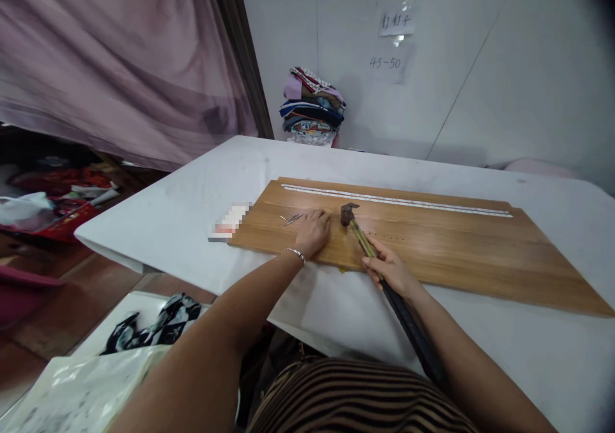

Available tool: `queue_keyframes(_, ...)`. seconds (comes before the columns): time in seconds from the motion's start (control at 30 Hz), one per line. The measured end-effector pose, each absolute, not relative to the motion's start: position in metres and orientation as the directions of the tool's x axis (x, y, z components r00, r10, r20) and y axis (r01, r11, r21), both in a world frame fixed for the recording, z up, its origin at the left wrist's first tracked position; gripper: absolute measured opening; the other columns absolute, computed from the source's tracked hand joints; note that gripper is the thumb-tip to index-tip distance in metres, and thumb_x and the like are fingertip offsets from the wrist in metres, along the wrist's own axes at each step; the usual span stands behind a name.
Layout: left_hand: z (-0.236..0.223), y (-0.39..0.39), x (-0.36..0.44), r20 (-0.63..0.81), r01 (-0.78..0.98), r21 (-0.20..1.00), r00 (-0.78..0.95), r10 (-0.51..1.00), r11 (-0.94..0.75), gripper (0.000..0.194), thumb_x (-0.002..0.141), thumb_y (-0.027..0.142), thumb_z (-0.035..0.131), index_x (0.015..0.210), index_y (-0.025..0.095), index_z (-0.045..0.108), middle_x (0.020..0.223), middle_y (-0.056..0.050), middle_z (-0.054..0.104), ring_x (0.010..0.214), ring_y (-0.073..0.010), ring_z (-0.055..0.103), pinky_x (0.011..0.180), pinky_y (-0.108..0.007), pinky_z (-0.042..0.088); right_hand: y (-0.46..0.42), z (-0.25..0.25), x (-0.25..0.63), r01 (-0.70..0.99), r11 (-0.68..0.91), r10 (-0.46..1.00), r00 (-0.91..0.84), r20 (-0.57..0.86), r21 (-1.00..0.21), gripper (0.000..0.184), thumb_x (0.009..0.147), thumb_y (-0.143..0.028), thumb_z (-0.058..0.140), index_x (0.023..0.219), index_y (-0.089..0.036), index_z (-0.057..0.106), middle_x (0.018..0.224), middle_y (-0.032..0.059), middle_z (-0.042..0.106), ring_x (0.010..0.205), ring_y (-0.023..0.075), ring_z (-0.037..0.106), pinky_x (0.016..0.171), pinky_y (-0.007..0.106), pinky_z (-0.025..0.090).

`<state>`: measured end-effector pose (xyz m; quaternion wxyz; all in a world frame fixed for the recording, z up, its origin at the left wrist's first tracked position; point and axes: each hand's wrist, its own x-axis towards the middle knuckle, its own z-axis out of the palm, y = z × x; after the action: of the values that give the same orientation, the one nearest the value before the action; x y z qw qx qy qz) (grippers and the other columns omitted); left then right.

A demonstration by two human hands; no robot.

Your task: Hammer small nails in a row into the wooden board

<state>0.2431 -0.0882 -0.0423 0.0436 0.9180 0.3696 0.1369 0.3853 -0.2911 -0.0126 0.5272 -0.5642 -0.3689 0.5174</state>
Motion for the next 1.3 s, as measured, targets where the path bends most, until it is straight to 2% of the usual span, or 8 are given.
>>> queue_keyframes(0.27,-0.0400,-0.0892,0.2427,0.215,0.662,0.166,0.699,0.682,-0.730,0.032,0.109,0.028,0.042,0.113,0.022,0.073,0.127,-0.012,0.071,0.123,-0.0287,0.060,0.106,-0.043,0.044,-0.2905,-0.0136,0.3853,-0.139,-0.172,0.964,0.181,-0.196,-0.975,0.110,0.077,-0.046,0.079,0.169,-0.008,0.030,0.050,-0.0120,0.045,0.039,0.0106,0.039,0.037,0.023,0.035)
queue_keyframes(0.5,-0.0389,-0.0900,0.2424,0.213,0.667,0.169,0.694,0.688,-0.725,0.030,0.108,0.026,0.044,0.113,0.022,0.073,0.133,-0.012,0.069,0.126,-0.0287,0.059,0.107,-0.043,0.043,-0.2901,-0.0142,0.3857,-0.132,-0.175,0.962,0.189,-0.198,-0.976,0.108,0.078,-0.044,0.078,0.168,-0.010,0.031,0.052,-0.0114,0.046,0.040,0.0107,0.040,0.038,0.023,0.036)
queue_keyframes(0.63,-0.0388,-0.0901,0.2425,0.221,0.659,0.175,0.698,0.681,-0.732,0.030,0.108,0.026,0.043,0.112,0.022,0.073,0.128,-0.012,0.071,0.123,-0.0285,0.060,0.106,-0.043,0.044,-0.2898,-0.0144,0.3850,-0.146,-0.167,0.961,0.196,-0.194,-0.975,0.111,0.076,-0.044,0.079,0.169,-0.008,0.029,0.052,-0.0118,0.045,0.039,0.0110,0.041,0.037,0.023,0.036)
queue_keyframes(0.77,-0.0395,-0.0897,0.2434,0.212,0.669,0.183,0.688,0.694,-0.720,0.029,0.108,0.025,0.045,0.112,0.022,0.073,0.132,-0.011,0.069,0.125,-0.0278,0.059,0.108,-0.043,0.043,-0.2905,-0.0128,0.3842,-0.144,-0.172,0.957,0.212,-0.200,-0.974,0.114,0.076,-0.043,0.079,0.171,-0.010,0.025,0.053,-0.0109,0.047,0.041,0.0111,0.042,0.037,0.023,0.037)
queue_keyframes(1.0,-0.0388,-0.0898,0.2427,0.222,0.656,0.179,0.699,0.680,-0.733,0.030,0.108,0.025,0.045,0.113,0.019,0.074,0.126,-0.013,0.071,0.123,-0.0286,0.060,0.106,-0.042,0.044,-0.2901,-0.0121,0.3848,-0.137,-0.182,0.961,0.184,-0.206,-0.974,0.119,0.075,-0.046,0.078,0.171,-0.005,0.021,0.048,-0.0123,0.045,0.039,0.0115,0.039,0.037,0.023,0.035)
queue_keyframes(1.17,-0.0408,-0.0876,0.2424,0.248,0.638,0.226,0.693,0.677,-0.736,0.029,0.107,0.024,0.048,0.111,0.019,0.076,0.129,-0.014,0.072,0.123,-0.0285,0.062,0.107,-0.043,0.046,-0.2896,-0.0138,0.3859,-0.138,-0.175,0.960,0.197,-0.200,-0.975,0.116,0.075,-0.045,0.078,0.170,-0.006,0.024,0.048,-0.0121,0.046,0.039,0.0116,0.039,0.037,0.024,0.035)
queue_keyframes(1.3,-0.0446,-0.0825,0.2413,0.333,0.608,0.316,0.648,0.685,-0.728,0.025,0.104,0.023,0.053,0.112,0.018,0.077,0.133,-0.015,0.072,0.127,-0.0284,0.063,0.114,-0.044,0.045,-0.2882,-0.0184,0.3875,-0.155,-0.161,0.963,0.192,-0.190,-0.975,0.113,0.074,-0.044,0.079,0.169,-0.008,0.029,0.050,-0.0120,0.046,0.039,0.0113,0.039,0.036,0.025,0.035)
